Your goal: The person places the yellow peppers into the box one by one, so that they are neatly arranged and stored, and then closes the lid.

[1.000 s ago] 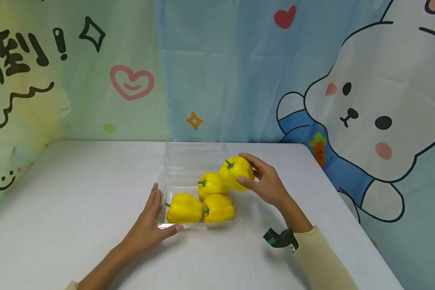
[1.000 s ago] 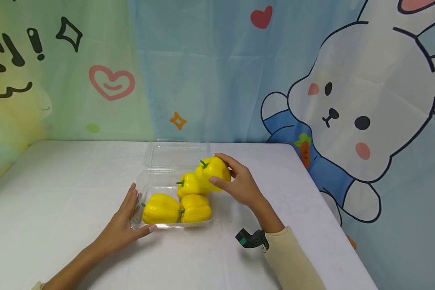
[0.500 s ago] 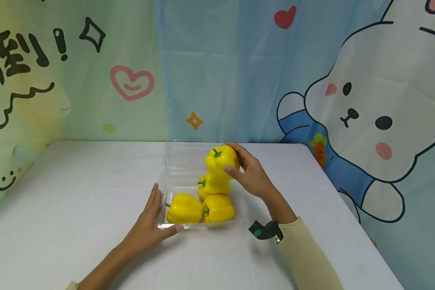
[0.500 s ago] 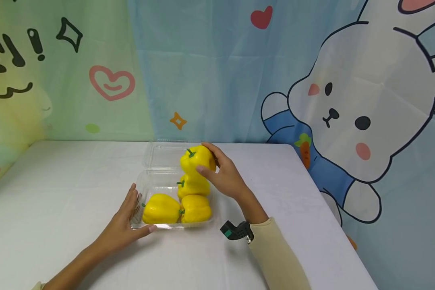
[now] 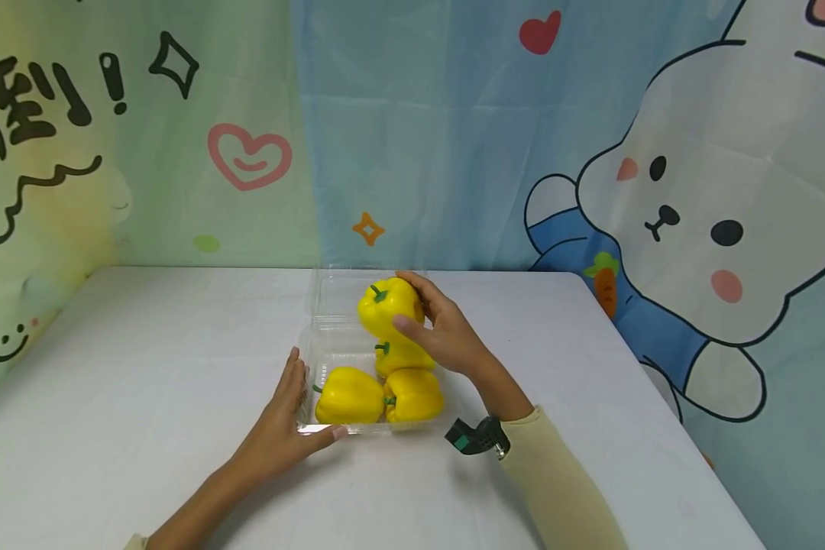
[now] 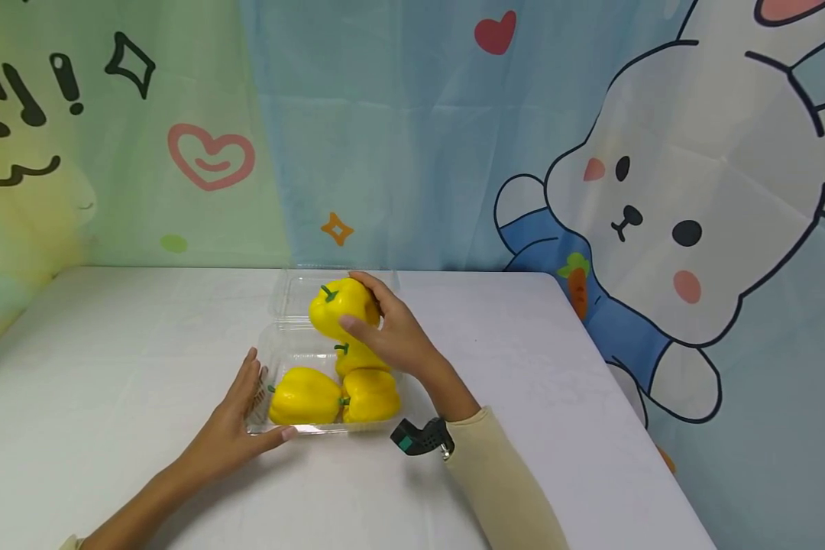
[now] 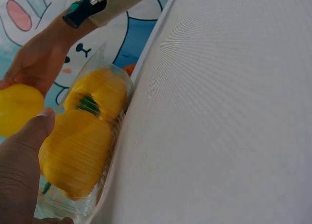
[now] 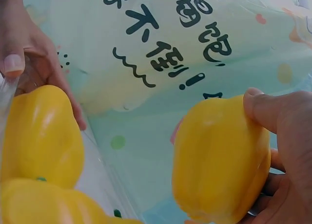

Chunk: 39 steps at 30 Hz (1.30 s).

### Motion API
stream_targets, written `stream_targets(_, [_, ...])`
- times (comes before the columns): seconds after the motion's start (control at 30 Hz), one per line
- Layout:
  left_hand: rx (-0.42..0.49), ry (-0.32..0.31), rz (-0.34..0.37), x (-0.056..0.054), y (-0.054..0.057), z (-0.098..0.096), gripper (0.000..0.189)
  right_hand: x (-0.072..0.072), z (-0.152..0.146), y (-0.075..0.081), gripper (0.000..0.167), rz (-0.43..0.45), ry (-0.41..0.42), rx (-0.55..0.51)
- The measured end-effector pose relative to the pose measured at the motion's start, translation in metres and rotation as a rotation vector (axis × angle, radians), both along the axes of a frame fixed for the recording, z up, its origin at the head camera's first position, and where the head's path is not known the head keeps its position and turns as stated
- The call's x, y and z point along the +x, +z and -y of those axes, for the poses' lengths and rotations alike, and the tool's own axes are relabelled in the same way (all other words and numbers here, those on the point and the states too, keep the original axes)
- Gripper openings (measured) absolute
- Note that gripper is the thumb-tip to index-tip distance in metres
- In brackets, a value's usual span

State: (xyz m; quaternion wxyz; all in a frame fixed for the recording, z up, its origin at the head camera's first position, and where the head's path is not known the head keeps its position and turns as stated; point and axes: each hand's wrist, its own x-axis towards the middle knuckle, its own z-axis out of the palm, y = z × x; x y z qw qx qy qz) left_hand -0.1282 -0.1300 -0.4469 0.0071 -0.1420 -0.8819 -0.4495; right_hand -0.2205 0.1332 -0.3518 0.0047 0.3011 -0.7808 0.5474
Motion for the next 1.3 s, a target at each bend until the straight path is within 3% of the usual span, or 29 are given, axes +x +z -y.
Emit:
stream_targets(0.23, [0.015,-0.003,-0.001,0.0,0.0,0.001,0.12,0.001,0.012,-0.006,0.057,-0.003,0.027,0.017])
stream_targets(0.6, [0.011,-0.008,-0.005,-0.001,0.001,0.001,0.12,0.003,0.025,-0.007,0.057,0.087,0.065,0.066])
stream_targets(0.93, [-0.004,-0.009,-0.012,-0.001,0.001,0.001,0.12,-0.005,0.025,-0.009,0.057,0.058,0.089,0.12])
stream_targets(1.3, [-0.007,-0.011,-0.01,-0.001,0.001,0.001,0.119,-0.012,0.036,-0.01,0.056,0.085,0.163,0.147])
